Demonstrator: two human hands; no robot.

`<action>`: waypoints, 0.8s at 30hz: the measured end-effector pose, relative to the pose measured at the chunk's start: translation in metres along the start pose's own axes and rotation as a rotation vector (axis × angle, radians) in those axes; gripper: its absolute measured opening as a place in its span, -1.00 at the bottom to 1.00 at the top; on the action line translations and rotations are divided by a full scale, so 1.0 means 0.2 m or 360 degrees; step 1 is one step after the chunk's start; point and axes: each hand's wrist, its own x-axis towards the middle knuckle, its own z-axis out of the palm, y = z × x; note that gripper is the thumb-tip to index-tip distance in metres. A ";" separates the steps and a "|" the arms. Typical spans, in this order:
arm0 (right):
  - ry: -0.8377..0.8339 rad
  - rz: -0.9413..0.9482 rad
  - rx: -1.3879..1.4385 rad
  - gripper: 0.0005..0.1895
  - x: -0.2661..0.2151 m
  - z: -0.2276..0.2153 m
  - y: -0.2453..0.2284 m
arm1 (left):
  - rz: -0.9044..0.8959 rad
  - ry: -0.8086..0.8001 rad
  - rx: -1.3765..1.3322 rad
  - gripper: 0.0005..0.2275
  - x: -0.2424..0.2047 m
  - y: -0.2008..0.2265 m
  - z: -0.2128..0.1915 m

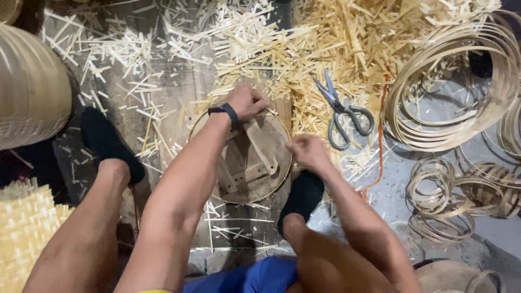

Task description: The person weaves and assembles bamboo baskets, fitting woven panels into circular frames and trimming excess bamboo strips using shears.

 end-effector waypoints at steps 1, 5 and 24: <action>-0.0040 -0.0047 -0.0038 -0.80 -0.01 0.05 -0.01 | -0.0111 -0.0007 -0.0006 -0.75 0.03 -0.01 0.01; -0.0217 0.0582 0.0747 -0.84 0.00 0.08 0.03 | -0.0219 0.0072 0.0101 -0.75 0.10 -0.06 0.08; -0.0181 0.0393 0.0928 -0.76 -0.25 0.16 0.07 | -0.0878 0.0296 -0.1181 -0.77 -0.61 -0.85 -0.19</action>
